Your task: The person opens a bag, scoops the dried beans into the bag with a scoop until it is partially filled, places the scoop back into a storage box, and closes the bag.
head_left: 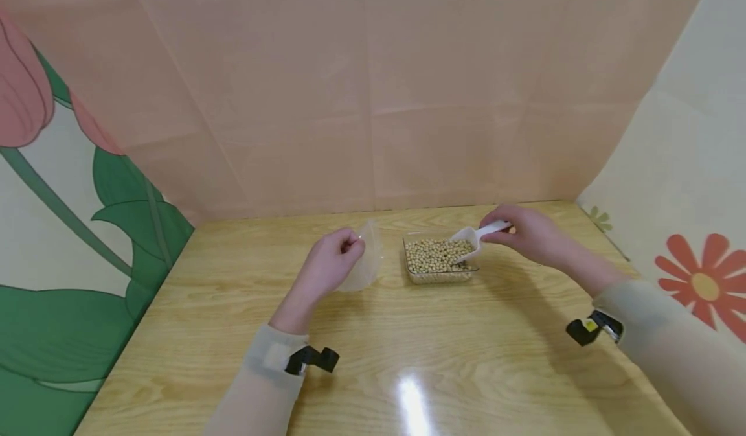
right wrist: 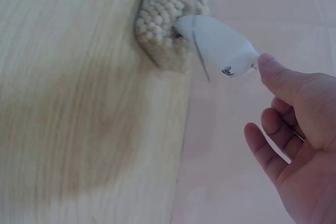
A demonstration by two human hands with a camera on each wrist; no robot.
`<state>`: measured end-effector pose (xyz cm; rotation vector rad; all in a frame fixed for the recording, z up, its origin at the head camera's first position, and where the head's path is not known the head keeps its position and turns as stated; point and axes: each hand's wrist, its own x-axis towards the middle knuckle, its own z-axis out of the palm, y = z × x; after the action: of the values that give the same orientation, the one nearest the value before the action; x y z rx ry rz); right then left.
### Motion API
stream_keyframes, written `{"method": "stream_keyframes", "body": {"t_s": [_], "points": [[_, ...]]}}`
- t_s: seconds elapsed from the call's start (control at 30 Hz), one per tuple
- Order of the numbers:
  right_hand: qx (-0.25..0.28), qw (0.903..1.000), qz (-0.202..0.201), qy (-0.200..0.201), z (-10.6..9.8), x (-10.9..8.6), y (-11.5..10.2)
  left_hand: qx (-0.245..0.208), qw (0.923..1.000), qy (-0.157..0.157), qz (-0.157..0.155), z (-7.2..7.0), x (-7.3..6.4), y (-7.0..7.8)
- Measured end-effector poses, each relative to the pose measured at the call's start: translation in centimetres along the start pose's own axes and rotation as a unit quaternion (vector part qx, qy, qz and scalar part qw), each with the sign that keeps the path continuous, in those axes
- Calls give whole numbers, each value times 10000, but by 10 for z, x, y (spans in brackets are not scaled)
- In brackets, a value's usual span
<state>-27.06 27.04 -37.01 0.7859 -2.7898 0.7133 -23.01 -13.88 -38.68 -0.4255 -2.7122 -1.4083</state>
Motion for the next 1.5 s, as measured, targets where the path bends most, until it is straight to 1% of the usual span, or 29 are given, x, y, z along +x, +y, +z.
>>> {"method": "stream_keyframes", "body": {"t_s": [0.1,0.3,0.4,0.53,0.63,0.77,0.87,1.1,1.23,1.4,1.5], "points": [[-38,9999,111,-4,-9,0,0,14,10000,7,1,1,2,0],[-103,9999,28,56,-22,3,-1,42,10000,-2,-21,2,3,1],[-163,9998,105,27,-28,4,-3,44,10000,-13,-28,2,4,3],[-138,9998,163,-21,-32,4,-4,28,10000,2,-21,3,4,5],[5,9996,252,-105,-31,3,-2,29,10000,5,-14,3,4,5],[202,9981,524,-246,-27,-1,2,8,10000,-7,-12,3,4,5],[260,9973,627,-281,-20,-4,3,-6,10000,-8,-11,2,3,5],[285,9961,771,-319,-4,-7,4,11,10000,-25,-22,1,0,3],[358,9963,733,-259,8,-8,4,-36,10000,-16,-27,0,-3,2],[714,9943,769,-194,24,-11,7,-101,9999,-21,14,-2,-5,1],[989,9906,929,-195,31,-12,8,-124,9999,-32,30,-2,-5,0]]}}
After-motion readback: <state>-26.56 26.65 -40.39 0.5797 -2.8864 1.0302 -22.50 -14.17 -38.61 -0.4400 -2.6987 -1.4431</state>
